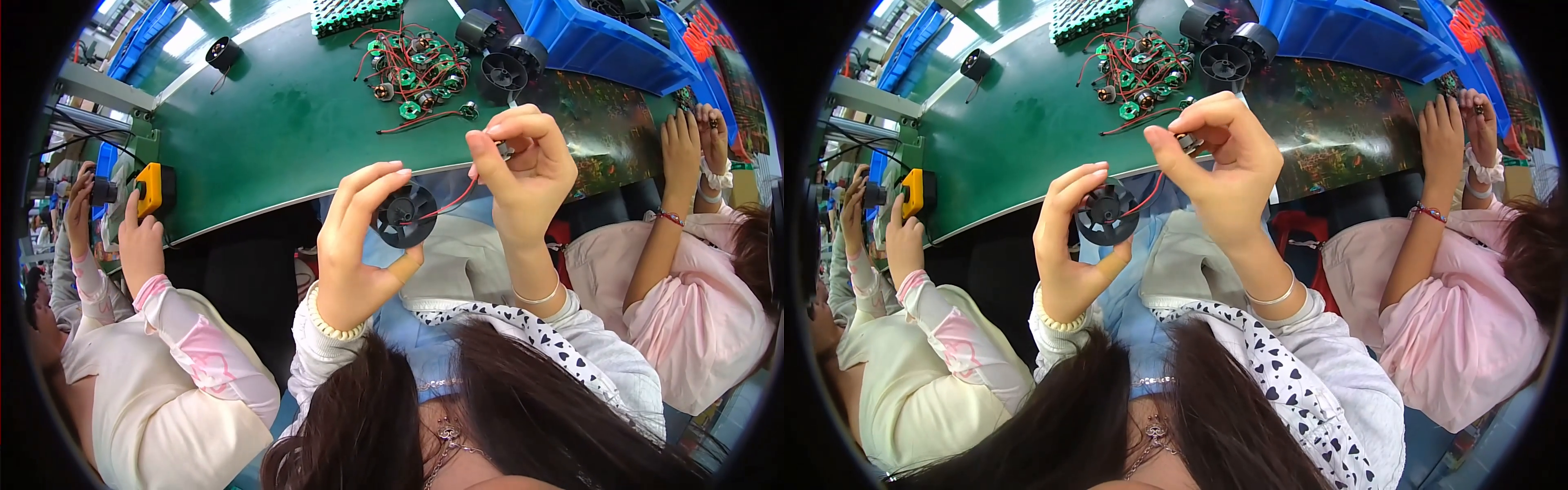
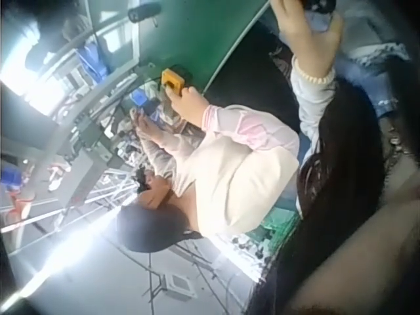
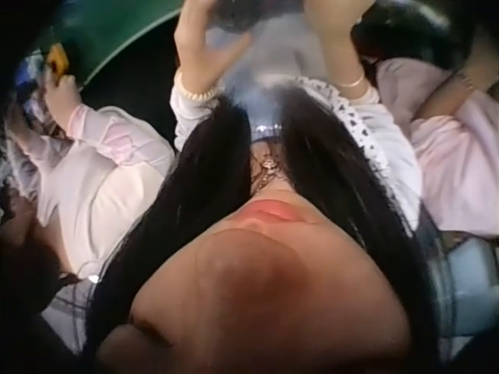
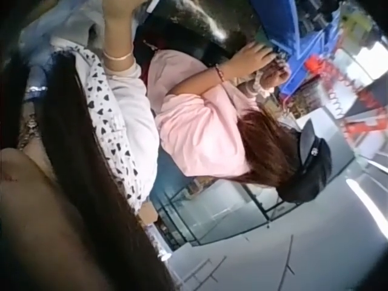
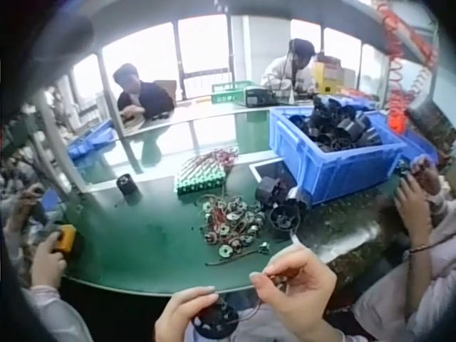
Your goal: Assembling electronic components and plastic housing units on a production line.
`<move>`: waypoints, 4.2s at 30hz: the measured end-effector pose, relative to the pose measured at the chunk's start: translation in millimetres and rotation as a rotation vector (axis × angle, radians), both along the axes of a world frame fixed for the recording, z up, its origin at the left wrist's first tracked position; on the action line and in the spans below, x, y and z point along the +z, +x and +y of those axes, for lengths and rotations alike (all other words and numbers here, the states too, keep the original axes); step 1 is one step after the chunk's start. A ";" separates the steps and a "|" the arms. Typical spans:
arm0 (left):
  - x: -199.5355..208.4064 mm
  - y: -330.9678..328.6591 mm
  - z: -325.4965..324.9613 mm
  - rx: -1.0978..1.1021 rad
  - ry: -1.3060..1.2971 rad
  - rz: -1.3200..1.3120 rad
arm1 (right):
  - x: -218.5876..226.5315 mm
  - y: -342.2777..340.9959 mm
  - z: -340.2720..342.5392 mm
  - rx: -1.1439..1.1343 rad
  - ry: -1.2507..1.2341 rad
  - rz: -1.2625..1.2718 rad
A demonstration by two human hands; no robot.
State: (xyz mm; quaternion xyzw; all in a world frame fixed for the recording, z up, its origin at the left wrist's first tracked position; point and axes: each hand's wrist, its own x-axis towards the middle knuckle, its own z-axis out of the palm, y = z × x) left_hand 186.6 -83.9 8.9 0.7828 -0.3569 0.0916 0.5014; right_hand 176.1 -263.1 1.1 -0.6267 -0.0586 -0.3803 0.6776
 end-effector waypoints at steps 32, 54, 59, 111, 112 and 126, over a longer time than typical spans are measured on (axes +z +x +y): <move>-16.5 -11.6 -12.0 0.094 -0.605 0.165 | 8.1 -24.7 16.2 0.263 -0.282 -0.010; 1.2 -11.5 2.6 0.072 -0.206 -0.114 | 3.4 -37.9 -9.1 0.418 -0.146 0.078; 25.3 -5.1 -8.6 -0.008 -0.168 -0.273 | -1.3 -49.8 15.7 0.613 0.464 0.253; -4.8 98.1 -113.9 0.127 0.374 -0.859 | 1.0 -68.6 -94.6 -0.127 -0.299 0.499; -6.7 97.9 -117.7 0.121 0.372 -0.865 | -2.2 -68.6 -95.2 -0.135 -0.296 0.495; -28.3 25.8 -10.8 0.213 -0.104 -0.355 | -24.1 -49.7 8.4 0.537 0.233 0.487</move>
